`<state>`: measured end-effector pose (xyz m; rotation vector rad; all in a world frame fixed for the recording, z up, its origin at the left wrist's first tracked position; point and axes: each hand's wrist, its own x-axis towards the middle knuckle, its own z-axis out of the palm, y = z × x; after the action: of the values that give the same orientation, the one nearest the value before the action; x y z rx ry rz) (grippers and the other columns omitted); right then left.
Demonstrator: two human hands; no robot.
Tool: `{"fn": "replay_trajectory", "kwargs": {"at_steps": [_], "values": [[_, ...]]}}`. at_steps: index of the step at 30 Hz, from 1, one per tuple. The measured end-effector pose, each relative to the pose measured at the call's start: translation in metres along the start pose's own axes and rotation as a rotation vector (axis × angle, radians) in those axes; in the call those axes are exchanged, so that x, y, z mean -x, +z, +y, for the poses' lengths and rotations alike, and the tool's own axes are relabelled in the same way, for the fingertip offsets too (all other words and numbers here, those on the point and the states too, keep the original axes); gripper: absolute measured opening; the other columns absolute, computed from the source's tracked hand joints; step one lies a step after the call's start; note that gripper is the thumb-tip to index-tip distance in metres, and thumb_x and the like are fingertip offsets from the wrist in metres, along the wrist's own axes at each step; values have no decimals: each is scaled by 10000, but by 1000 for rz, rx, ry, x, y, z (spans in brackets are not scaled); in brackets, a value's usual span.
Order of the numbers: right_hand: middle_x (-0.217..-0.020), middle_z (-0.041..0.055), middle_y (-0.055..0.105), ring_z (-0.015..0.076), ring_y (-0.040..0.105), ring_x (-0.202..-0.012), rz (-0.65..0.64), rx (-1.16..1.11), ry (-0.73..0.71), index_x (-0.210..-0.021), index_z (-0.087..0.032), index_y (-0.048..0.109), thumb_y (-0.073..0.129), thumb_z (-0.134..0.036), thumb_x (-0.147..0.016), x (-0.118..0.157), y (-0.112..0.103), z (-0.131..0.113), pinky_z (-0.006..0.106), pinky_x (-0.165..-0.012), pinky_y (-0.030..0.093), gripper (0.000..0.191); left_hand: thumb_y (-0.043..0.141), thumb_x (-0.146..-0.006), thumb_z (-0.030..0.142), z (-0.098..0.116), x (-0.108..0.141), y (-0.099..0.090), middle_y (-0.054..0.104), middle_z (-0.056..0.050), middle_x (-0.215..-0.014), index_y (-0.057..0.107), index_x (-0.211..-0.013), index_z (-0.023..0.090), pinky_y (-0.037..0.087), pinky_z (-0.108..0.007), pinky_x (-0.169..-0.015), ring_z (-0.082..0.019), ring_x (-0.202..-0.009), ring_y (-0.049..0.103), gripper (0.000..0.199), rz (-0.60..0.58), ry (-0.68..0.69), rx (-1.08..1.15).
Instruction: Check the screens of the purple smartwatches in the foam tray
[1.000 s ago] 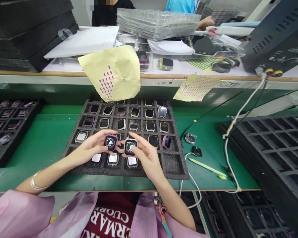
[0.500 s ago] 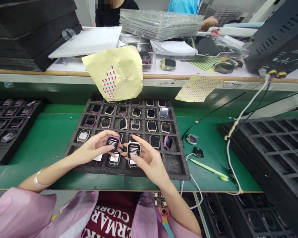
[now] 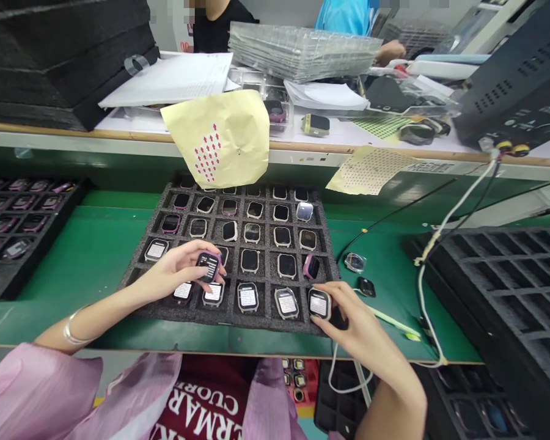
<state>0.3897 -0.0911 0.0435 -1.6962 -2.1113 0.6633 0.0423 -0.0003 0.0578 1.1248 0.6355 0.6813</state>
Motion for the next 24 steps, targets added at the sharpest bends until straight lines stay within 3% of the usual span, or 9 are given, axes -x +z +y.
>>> {"fn": "replay_trajectory", "kwargs": {"at_steps": [5,8,11,13,19,21,24], "values": [[-1232,130,546,312,549,-1125,-40,141,-87,-1248,-231,564,563,-526,-869,-10,-14,12,430,-945,456,480,639,-798,127,1,9,-5,566,-78,-1081,472,-1167,217,559,-336,-756,-216,-960,636,415,-21,16,-56],[-1111,128,638,302,604,-1024,54,188,-35,-1101,-191,632,408,-524,-943,-39,-15,7,425,-885,471,431,662,-760,76,2,13,-10,536,-48,-1057,426,-1221,245,529,-309,-797,-188,-962,617,545,18,2,-136],[-846,134,680,306,641,-807,103,340,68,-867,-161,647,360,-533,-953,-67,-6,-2,415,-719,485,478,658,-780,125,4,12,-13,546,-39,-989,422,-1216,219,526,-275,-731,-168,-899,602,505,86,-5,-173],[-782,134,666,303,635,-754,130,383,85,-822,-153,634,370,-553,-945,-74,2,-5,407,-677,476,495,652,-793,162,6,10,-12,546,-42,-983,432,-1199,204,532,-266,-678,-171,-879,595,464,122,1,-187],[-834,109,649,251,625,-721,292,71,137,-1013,-131,666,587,-665,-780,-63,13,4,369,-648,504,589,650,-801,197,11,1,-5,547,-39,-971,443,-1192,194,554,-273,-660,-174,-874,597,442,128,19,-206],[-854,101,634,248,623,-760,353,-21,129,-977,-156,673,639,-630,-763,-60,16,2,374,-680,513,521,655,-794,192,12,-1,-4,556,-41,-956,448,-1187,184,554,-273,-659,-172,-867,598,445,123,11,-199],[-988,108,652,256,636,-925,399,-354,73,-867,-188,620,692,-529,-775,-62,20,-12,386,-806,523,361,657,-788,187,13,-3,-3,573,-46,-943,466,-1177,175,548,-274,-649,-174,-841,617,434,117,-9,-172]]}}
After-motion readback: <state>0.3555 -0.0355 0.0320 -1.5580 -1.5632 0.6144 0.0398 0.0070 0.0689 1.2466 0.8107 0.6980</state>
